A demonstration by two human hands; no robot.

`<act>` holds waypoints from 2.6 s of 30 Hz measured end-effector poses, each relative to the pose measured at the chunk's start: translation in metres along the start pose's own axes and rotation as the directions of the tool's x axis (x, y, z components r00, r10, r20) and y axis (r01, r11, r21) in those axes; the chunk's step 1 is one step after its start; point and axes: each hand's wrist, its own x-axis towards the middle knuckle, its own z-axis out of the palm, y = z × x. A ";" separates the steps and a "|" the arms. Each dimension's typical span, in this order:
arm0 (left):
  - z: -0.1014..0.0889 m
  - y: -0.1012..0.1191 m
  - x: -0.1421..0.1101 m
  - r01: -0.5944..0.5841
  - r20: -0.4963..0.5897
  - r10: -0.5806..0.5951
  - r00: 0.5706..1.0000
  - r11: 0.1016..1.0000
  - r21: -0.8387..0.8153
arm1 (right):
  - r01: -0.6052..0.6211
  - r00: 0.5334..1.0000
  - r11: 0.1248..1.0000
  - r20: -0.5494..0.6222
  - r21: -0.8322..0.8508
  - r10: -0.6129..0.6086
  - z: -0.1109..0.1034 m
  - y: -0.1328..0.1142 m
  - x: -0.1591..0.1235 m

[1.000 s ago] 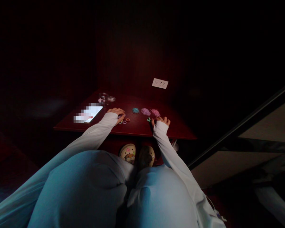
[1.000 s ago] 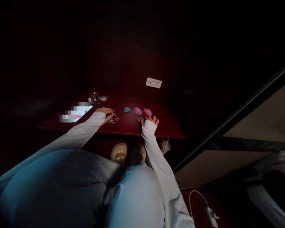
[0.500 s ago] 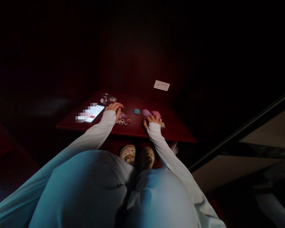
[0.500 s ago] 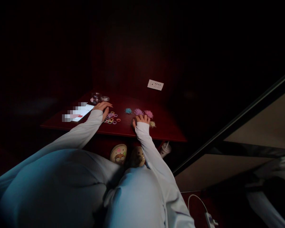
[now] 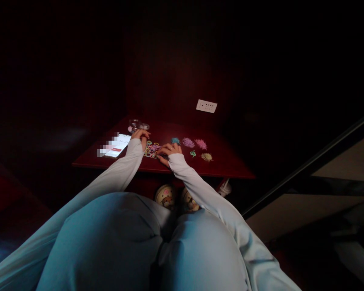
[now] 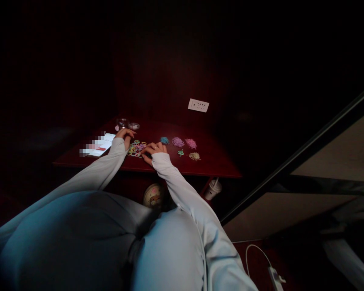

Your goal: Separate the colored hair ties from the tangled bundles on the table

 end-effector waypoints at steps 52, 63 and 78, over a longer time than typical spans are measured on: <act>0.002 -0.002 0.007 0.358 0.186 -0.310 0.932 0.863 -0.356 | -0.513 0.852 0.819 -0.269 -0.256 0.450 -0.032 0.065 -0.043; 0.005 0.011 -0.001 0.340 0.072 -0.335 0.939 0.879 -0.334 | -0.052 0.998 0.995 -0.034 -0.081 0.050 0.007 -0.007 0.008; 0.001 0.024 -0.003 0.339 0.096 -0.325 0.941 0.890 -0.304 | -0.188 0.982 0.981 -0.014 -0.039 0.188 0.026 -0.019 0.035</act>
